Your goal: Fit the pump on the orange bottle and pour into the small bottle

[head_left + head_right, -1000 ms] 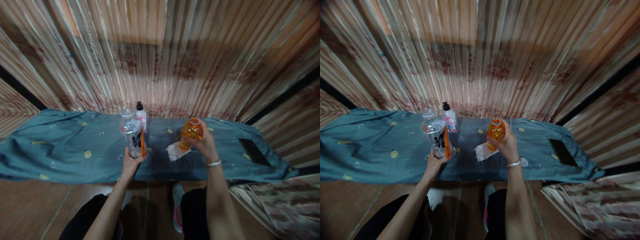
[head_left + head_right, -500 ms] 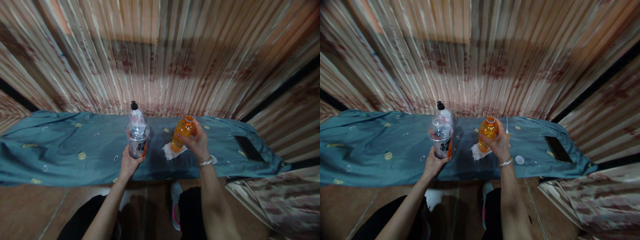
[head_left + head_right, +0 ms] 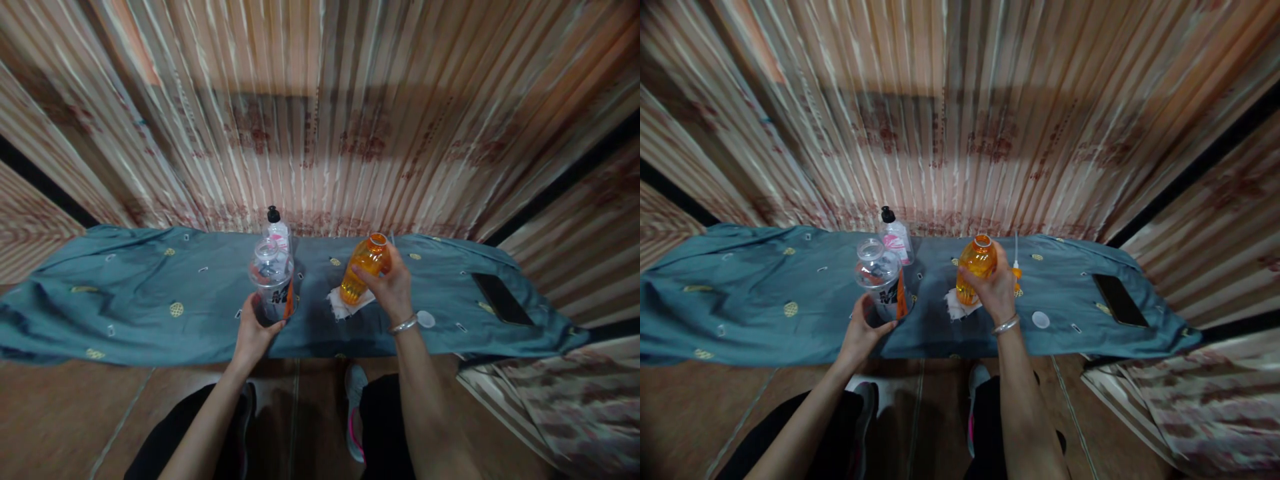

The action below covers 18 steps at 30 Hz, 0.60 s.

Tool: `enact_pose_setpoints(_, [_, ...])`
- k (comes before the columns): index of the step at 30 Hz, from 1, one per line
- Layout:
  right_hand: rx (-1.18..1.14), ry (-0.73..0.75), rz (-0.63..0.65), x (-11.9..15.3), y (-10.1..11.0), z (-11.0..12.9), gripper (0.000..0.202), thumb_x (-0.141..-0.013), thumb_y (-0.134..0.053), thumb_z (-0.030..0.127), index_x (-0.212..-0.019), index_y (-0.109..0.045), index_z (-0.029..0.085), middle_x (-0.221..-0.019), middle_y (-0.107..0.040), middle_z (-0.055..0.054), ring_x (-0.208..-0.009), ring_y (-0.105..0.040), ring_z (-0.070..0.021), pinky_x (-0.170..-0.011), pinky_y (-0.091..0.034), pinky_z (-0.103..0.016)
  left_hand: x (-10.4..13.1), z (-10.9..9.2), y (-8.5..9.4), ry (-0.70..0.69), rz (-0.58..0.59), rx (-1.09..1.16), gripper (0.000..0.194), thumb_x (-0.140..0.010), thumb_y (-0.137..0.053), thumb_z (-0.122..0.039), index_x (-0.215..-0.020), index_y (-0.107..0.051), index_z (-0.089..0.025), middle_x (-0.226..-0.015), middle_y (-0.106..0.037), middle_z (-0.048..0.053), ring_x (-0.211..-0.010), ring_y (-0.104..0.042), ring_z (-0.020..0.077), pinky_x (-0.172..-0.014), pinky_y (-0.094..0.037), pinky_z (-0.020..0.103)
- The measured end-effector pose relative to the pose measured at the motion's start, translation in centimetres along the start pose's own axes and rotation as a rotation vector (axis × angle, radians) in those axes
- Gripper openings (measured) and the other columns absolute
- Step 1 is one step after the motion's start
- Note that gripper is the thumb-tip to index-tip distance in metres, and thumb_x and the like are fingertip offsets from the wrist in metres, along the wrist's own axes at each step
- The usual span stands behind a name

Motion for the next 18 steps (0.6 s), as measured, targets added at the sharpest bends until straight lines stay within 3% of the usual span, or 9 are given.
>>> enact_pose_setpoints(2, [-0.034,-0.015,0.012,0.1,-0.3,-0.1,0.094,-0.071,-0.092,0.065,-0.147,-0.061,0.019,-0.131,-0.077,-0.015,-0.112,-0.077,-0.0356,-0.103,-0.062,-0.056,1.2,-0.3,1.6,0.011,-0.020,0.034,0.067,-0.058,-0.088,-0.047,-0.114,-0.061,-0.022,-0.116,-0.070,0.010,-0.114,-0.070,0.0337,-0.111,-0.052,0.058])
enact_pose_setpoints(4, [-0.056,-0.027,0.033,0.2,-0.8,0.0,0.094,-0.071,-0.091,0.065,-0.147,-0.061,0.019,-0.130,-0.078,-0.014,-0.113,-0.077,-0.0357,-0.103,-0.062,-0.056,2.8,-1.0,2.3,0.015,0.034,0.072,0.045,-0.066,-0.080,-0.052,-0.097,-0.064,-0.023,-0.093,-0.071,0.006,-0.090,-0.073,0.0283,-0.094,-0.061,0.051])
enact_pose_setpoints(6, [-0.055,-0.037,0.053,0.2,-1.1,0.1,0.095,-0.070,-0.092,0.065,-0.147,-0.061,0.020,-0.133,-0.077,-0.014,-0.118,-0.075,-0.0371,-0.107,-0.060,-0.057,4.6,-2.0,1.9,0.008,0.109,0.099,0.032,-0.071,-0.075,-0.052,-0.082,-0.065,-0.024,-0.075,-0.068,0.003,-0.072,-0.070,0.0244,-0.076,-0.061,0.043])
enact_pose_setpoints(8, [-0.046,-0.049,0.076,0.2,-1.3,0.2,0.099,-0.067,-0.094,0.065,-0.148,-0.060,0.021,-0.137,-0.075,-0.015,-0.123,-0.073,-0.0386,-0.111,-0.058,-0.059,6.1,-3.4,0.2,-0.011,0.204,0.130,0.027,-0.074,-0.074,-0.049,-0.080,-0.069,-0.023,-0.071,-0.069,0.003,-0.067,-0.069,0.0230,-0.069,-0.060,0.039])
enact_pose_setpoints(10, [-0.043,-0.061,0.105,0.2,-1.4,0.3,0.104,-0.065,-0.095,0.066,-0.150,-0.058,0.020,-0.139,-0.074,-0.016,-0.126,-0.072,-0.0395,-0.113,-0.056,-0.060,6.9,-5.0,-2.2,-0.044,0.285,0.166,0.027,-0.075,-0.076,-0.044,-0.091,-0.075,-0.023,-0.085,-0.076,0.006,-0.078,-0.074,0.0244,-0.078,-0.063,0.041])
enact_pose_setpoints(12, [-0.049,-0.066,0.143,0.2,-1.5,0.4,0.109,-0.064,-0.096,0.068,-0.153,-0.056,0.021,-0.140,-0.073,-0.016,-0.127,-0.072,-0.0393,-0.112,-0.057,-0.060,6.6,-6.4,-5.0,-0.078,0.333,0.209,0.050,-0.074,-0.081,-0.042,-0.120,-0.074,-0.024,-0.119,-0.079,0.011,-0.111,-0.076,0.0294,-0.097,-0.062,0.045])
enact_pose_setpoints(15, [-0.055,-0.066,0.191,0.4,-1.7,0.8,0.108,-0.068,-0.093,0.071,-0.156,-0.053,0.024,-0.142,-0.073,-0.015,-0.131,-0.070,-0.0385,-0.111,-0.058,-0.058,4.8,-7.7,-8.8,-0.114,0.354,0.256,0.095,-0.067,-0.090,-0.039,-0.151,-0.052,-0.023,-0.161,-0.058,0.019,-0.151,-0.055,0.0362,-0.125,-0.043,0.055])
enact_pose_setpoints(18, [-0.055,-0.048,0.231,0.5,-2.0,1.7,0.101,-0.074,-0.088,0.073,-0.155,-0.054,0.023,-0.145,-0.072,-0.016,-0.135,-0.068,-0.0384,-0.112,-0.058,-0.055,3.1,-8.2,-12.0,-0.114,0.355,0.297,0.115,-0.063,-0.096,-0.039,-0.160,-0.038,-0.021,-0.174,-0.039,0.025,-0.164,-0.035,0.0414,-0.133,-0.027,0.063])
Point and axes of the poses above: each hand's wrist, its own x-axis away from the middle knuckle, its own y-axis out of the back of the hand, z = x × y, the point moved 8 cm from there along -x, towards the middle knuckle
